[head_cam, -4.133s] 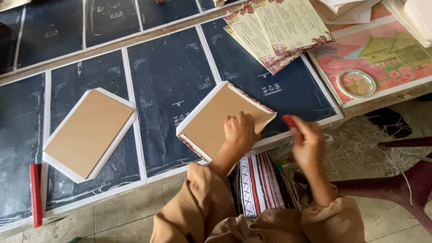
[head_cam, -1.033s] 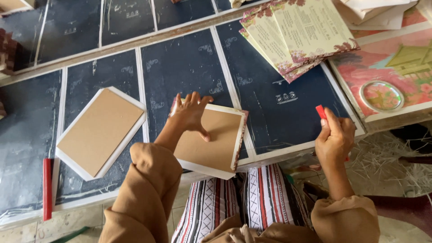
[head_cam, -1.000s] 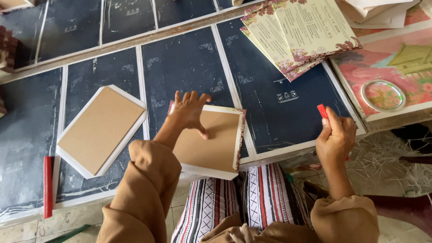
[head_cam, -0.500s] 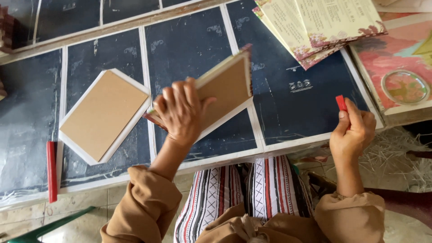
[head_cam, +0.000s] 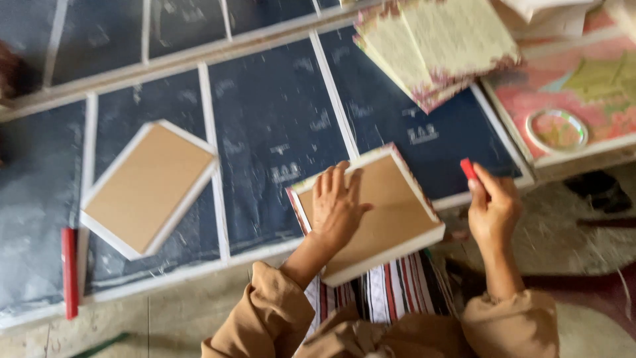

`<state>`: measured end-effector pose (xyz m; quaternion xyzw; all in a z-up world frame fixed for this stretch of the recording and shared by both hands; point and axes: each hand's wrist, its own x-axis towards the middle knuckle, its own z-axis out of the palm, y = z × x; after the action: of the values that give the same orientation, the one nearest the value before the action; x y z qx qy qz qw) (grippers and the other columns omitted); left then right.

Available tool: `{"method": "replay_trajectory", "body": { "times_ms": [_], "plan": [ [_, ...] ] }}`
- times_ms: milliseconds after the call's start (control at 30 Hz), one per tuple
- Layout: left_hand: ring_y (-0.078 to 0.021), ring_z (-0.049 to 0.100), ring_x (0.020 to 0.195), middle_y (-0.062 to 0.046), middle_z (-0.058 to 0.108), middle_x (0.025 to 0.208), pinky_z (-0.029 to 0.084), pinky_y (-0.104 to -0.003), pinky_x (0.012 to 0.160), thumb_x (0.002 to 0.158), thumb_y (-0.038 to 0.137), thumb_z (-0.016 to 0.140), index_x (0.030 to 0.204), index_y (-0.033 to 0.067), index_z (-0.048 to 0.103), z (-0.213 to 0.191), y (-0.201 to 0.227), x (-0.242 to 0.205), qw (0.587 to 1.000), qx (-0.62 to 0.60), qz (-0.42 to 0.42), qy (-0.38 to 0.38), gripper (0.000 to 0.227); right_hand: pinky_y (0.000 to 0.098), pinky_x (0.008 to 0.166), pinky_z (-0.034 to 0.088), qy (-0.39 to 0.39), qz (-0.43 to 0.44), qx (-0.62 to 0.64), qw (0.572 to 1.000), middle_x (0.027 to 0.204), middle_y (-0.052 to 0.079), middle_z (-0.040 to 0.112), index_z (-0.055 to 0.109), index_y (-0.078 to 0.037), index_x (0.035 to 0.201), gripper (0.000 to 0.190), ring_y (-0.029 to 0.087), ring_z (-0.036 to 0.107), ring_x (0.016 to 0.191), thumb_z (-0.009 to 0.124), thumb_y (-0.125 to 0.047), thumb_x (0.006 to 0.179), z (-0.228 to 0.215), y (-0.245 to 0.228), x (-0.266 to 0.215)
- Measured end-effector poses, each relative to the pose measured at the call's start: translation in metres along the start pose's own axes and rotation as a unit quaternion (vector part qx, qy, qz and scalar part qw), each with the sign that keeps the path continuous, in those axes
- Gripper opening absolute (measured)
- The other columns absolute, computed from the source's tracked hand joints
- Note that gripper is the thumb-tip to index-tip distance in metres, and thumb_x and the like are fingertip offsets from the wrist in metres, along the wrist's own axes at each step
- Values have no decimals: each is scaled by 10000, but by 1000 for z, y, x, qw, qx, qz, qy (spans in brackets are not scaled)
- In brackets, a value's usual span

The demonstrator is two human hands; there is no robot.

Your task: The person sits at a table and uses a red cylindrical tool to press the edges of a book cover onto a stack of pages. They repeatedly smooth the edges and corners of the book, flip it over to work on different sides, and place the finished book aside before picking up another one to repeat the process.

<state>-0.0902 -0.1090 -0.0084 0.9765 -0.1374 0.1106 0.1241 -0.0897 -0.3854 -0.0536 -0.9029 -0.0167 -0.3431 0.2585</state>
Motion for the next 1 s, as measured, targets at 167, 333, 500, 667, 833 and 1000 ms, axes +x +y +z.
{"method": "replay_trajectory", "body": {
  "times_ms": [167,333,500,667,833,1000],
  "plan": [
    [-444,389,1214,-249,365,1350,277,-590,1042,523,1010,351,1328,66,337,16,72,-50,975,174,59,-128,1241,361,708,438,-3,28,71,997,910,148,607,682,-9,1175,215,260,555,751,645,-21,964,-11,2,-8],
    [-264,604,755,-127,575,915,547,-392,669,533,682,808,1101,7,536,20,60,0,990,135,25,-14,923,364,727,431,-30,24,77,996,939,141,601,672,-22,1191,252,269,560,773,656,16,942,-22,-9,-12],
    [-294,507,632,-111,469,784,442,-436,511,349,636,771,815,32,591,60,23,51,993,72,10,93,784,435,700,452,-92,-24,68,993,774,131,559,682,-140,1159,335,376,555,733,645,-19,849,-4,-49,-17],
    [-301,451,1086,-129,429,1198,439,-473,786,391,773,741,1124,148,596,21,10,57,989,18,-66,-130,974,389,684,449,-147,-153,-39,976,776,28,516,681,-301,1074,421,265,533,716,693,-93,708,33,-45,-6],
    [-341,250,1333,-170,290,1431,241,-601,987,582,778,651,1132,211,484,4,6,51,983,-22,-56,-174,808,389,692,457,-122,-108,-34,986,785,45,511,693,-307,1143,359,295,550,754,646,-111,846,49,-21,22],
    [-315,237,1341,-141,235,1465,256,-591,971,608,707,671,1148,223,426,-3,-2,37,986,-45,-20,-158,765,375,675,468,-184,-137,-10,973,759,34,493,678,-286,1102,392,281,546,732,622,-76,776,20,-68,-16]
  ]
}}
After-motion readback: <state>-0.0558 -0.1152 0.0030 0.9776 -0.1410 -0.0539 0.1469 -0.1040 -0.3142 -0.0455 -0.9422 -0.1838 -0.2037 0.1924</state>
